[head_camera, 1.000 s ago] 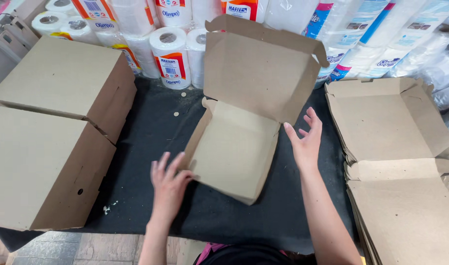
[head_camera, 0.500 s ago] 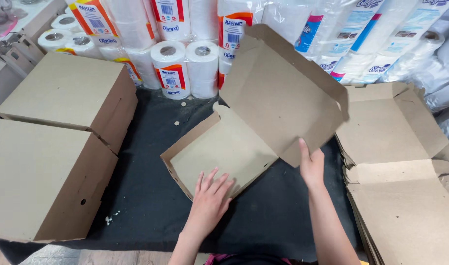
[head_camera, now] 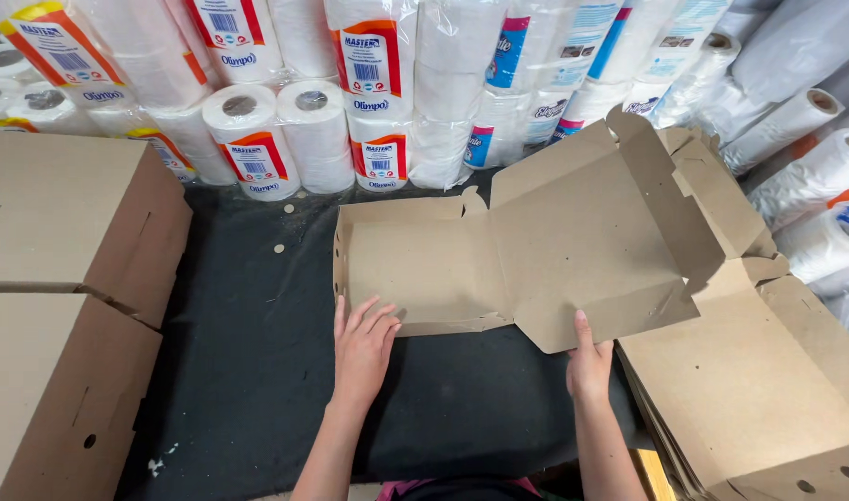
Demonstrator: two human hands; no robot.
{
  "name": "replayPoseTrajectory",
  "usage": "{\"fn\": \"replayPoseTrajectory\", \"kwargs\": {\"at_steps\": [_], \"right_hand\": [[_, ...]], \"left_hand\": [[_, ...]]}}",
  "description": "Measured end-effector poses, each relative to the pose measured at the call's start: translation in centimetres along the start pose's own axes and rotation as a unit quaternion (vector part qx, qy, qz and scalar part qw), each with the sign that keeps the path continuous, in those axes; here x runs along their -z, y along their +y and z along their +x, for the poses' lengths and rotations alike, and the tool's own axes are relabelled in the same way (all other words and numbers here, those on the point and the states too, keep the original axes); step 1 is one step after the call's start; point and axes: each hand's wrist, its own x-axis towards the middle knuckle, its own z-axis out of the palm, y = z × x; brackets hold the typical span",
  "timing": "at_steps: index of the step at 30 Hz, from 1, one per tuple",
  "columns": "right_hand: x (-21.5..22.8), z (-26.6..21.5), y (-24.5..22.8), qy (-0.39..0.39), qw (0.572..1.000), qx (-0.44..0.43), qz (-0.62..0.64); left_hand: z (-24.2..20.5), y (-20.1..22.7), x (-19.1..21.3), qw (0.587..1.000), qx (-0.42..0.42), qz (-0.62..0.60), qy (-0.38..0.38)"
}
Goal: The person assembles cardboard boxes by folding the sides and tucking in the flaps by hand, repeating the process for multiple boxes and stacking the finished ones.
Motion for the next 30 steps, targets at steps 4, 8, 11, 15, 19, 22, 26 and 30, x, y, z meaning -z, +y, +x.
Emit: {"fn": "replayPoseTrajectory", "kwargs": {"at_steps": [4, 8, 11, 15, 19, 22, 26, 30], "right_hand": [[0.0, 0.2, 3.3, -0.090, 0.994, -0.041, -0.052], [-4.0, -2.2, 1.7, -0.105, 0.991, -0.073, -0.028], [-6.8, -3.1, -0.1, -0.082, 0.992, -0.099, -0.013], [-8.0, -2.7, -0.6, -0.093, 0.983, -0.153, -0.036], [-5.5, 0.6, 6.0, -0.074, 0.979, -0.189, -0.019], [-3.5, 2.5, 10.6, -0.058, 0.976, -0.211, -0.001], [-3.8, 2.3, 9.5, -0.067, 0.973, -0.221, 0.021], [-4.6, -1.1, 5.9, -0.139, 0.973, -0.173, 0.068]], "left_hand": [[-0.9, -0.4, -2.1, 0.997, 0.007, -0.021, 0.071], [-1.5, -1.1, -3.3, 0.995, 0.007, -0.016, 0.098], [-1.4, -1.1, -3.3, 0.994, 0.001, -0.016, 0.104], [-1.2, -0.7, -2.4, 0.994, -0.012, -0.022, 0.106], [-1.1, -0.6, -2.3, 0.994, -0.008, -0.021, 0.103], [-1.3, -0.6, -2.6, 0.995, -0.002, -0.005, 0.101], [-1.2, -0.8, -2.7, 0.995, -0.003, 0.001, 0.100], [-1.3, -0.6, -2.4, 0.996, 0.001, -0.008, 0.091]]}}
